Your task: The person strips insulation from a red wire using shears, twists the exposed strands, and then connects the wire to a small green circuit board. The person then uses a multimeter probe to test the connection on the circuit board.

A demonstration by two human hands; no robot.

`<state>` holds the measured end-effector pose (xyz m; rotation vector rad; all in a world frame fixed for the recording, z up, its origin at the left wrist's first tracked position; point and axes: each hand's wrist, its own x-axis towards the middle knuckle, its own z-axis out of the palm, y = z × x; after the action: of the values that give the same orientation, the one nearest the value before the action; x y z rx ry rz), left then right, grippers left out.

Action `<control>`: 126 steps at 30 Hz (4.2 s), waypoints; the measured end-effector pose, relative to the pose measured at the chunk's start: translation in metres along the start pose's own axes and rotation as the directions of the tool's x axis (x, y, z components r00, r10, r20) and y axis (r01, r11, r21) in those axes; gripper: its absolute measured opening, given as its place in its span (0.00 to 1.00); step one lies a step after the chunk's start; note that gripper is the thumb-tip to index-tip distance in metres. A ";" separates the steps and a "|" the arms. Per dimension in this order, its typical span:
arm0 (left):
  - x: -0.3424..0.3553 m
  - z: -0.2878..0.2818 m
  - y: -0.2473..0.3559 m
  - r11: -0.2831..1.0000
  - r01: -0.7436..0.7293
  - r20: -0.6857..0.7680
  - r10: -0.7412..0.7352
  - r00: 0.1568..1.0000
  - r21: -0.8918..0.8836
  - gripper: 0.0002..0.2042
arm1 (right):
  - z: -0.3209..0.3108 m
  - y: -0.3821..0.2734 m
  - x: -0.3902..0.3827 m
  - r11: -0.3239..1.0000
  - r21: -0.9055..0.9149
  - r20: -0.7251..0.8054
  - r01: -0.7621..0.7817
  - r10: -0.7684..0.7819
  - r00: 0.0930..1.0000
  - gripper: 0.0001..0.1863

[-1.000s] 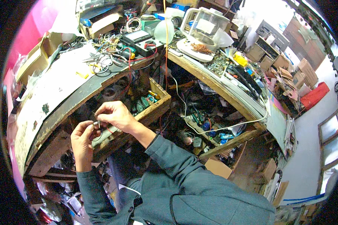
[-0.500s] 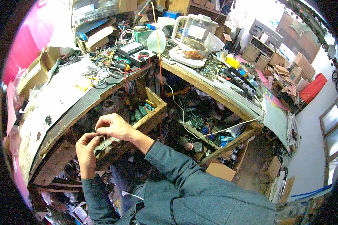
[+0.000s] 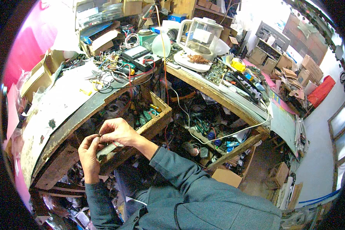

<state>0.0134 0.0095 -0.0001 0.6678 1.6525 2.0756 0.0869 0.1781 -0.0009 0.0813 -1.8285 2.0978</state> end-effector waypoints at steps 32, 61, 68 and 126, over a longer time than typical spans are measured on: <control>-0.005 0.007 0.008 0.997 0.008 0.039 -0.005 0.999 -0.073 0.12 | -0.004 -0.010 -0.004 0.997 -0.047 -0.092 -0.059 0.055 0.994 0.09; 0.019 0.135 -0.016 0.112 -0.736 0.717 0.170 0.676 0.668 0.08 | -0.491 -0.369 -0.039 -0.129 -0.585 -0.527 -0.801 -0.690 0.496 0.10; 0.025 0.138 -0.013 0.225 -0.702 0.714 0.037 0.700 0.676 0.12 | -0.535 -0.345 -0.012 -0.266 -0.761 -0.338 -0.592 -0.616 0.711 0.10; 0.011 0.142 -0.044 0.288 -0.649 0.594 0.263 0.760 0.704 0.08 | -0.466 -0.451 0.001 -0.101 -0.857 -0.270 -0.506 -0.748 0.606 0.15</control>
<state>0.0896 0.1366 -0.0156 1.9873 2.4462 0.9467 0.3091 0.6756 0.3507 -0.8724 -1.9487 -0.2430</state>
